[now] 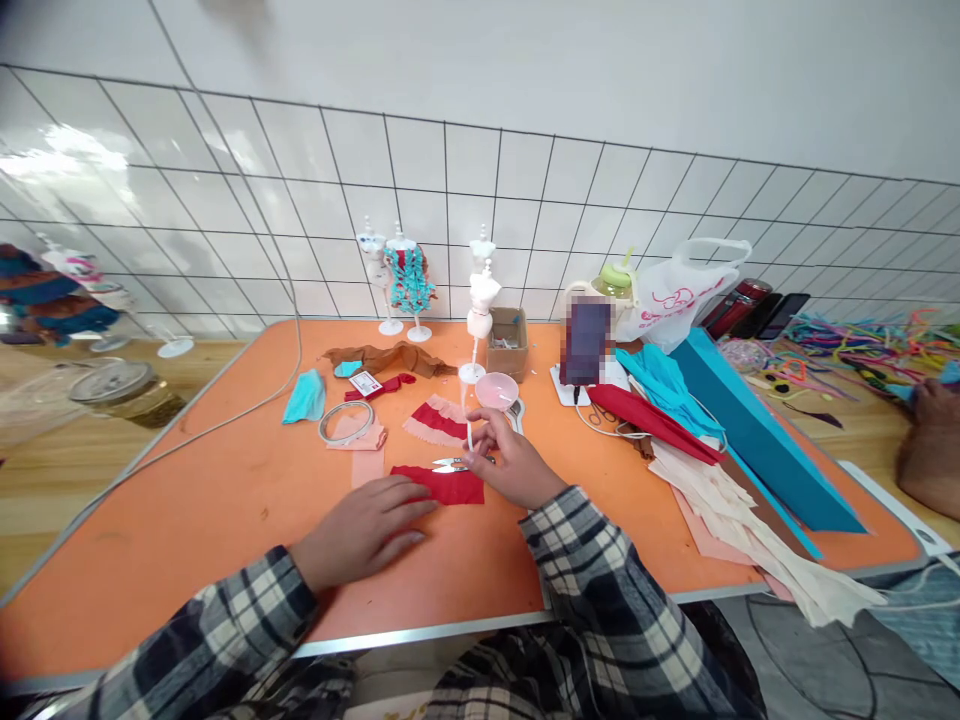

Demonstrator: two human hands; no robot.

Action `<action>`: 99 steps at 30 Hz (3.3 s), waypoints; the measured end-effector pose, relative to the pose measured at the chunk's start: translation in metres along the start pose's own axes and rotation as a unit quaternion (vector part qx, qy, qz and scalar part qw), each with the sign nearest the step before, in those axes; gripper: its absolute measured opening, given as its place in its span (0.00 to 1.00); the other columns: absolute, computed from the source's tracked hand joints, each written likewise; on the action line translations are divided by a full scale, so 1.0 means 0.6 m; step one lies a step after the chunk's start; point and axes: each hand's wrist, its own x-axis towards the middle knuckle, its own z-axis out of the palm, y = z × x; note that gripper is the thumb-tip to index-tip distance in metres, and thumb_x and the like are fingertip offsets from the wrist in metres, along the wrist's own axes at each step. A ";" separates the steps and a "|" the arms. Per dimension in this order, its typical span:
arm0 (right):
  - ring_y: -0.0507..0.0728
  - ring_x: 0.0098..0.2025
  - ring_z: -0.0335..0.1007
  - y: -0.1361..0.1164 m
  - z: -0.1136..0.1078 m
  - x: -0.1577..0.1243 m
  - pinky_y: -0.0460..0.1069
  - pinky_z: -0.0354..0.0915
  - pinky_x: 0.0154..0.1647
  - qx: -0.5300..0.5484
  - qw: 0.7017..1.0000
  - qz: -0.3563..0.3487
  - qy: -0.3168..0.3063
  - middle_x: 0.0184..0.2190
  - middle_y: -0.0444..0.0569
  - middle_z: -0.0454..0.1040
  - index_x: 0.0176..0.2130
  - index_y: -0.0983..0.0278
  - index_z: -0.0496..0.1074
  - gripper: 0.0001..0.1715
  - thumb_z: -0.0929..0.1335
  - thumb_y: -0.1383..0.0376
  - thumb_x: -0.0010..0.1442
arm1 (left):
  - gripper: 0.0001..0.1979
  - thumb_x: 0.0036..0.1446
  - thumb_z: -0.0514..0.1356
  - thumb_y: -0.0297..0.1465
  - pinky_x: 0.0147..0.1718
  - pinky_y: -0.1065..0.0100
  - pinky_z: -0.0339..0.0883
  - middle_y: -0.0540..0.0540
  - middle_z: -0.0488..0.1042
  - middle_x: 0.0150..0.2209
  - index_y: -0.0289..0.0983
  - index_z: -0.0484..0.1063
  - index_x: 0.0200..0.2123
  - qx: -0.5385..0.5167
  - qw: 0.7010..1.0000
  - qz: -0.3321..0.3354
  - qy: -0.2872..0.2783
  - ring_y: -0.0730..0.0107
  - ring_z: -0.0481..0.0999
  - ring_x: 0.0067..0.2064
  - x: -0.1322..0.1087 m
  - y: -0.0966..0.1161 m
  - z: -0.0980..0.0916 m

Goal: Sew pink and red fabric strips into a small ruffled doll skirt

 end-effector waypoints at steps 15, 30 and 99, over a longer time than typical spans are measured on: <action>0.68 0.56 0.73 0.058 0.088 -0.040 0.69 0.55 0.66 -0.315 0.943 -0.096 0.050 0.50 0.60 0.81 0.75 0.69 0.48 0.49 0.66 0.68 0.59 | 0.33 0.66 0.60 0.49 0.65 0.37 0.56 0.33 0.71 0.66 0.37 0.67 0.68 0.000 0.991 -0.092 -0.102 0.42 0.70 0.65 -0.009 0.039 0.040; 0.69 0.63 0.66 0.031 0.089 -0.019 0.64 0.64 0.60 -0.292 0.955 -0.020 0.039 0.63 0.64 0.71 0.74 0.66 0.52 0.44 0.67 0.61 0.65 | 0.31 0.68 0.59 0.45 0.62 0.37 0.56 0.35 0.71 0.67 0.38 0.65 0.69 0.026 0.990 -0.111 -0.087 0.41 0.68 0.65 -0.021 0.057 0.036; 0.55 0.37 0.63 0.027 0.079 0.109 0.49 0.57 0.39 -0.059 0.946 0.100 -0.304 0.32 0.44 0.70 0.35 0.64 0.69 0.05 0.66 0.66 0.64 | 0.14 0.67 0.56 0.39 0.43 0.51 0.55 0.43 0.81 0.44 0.41 0.77 0.36 0.002 0.906 -0.420 0.053 0.49 0.74 0.49 -0.007 -0.053 0.005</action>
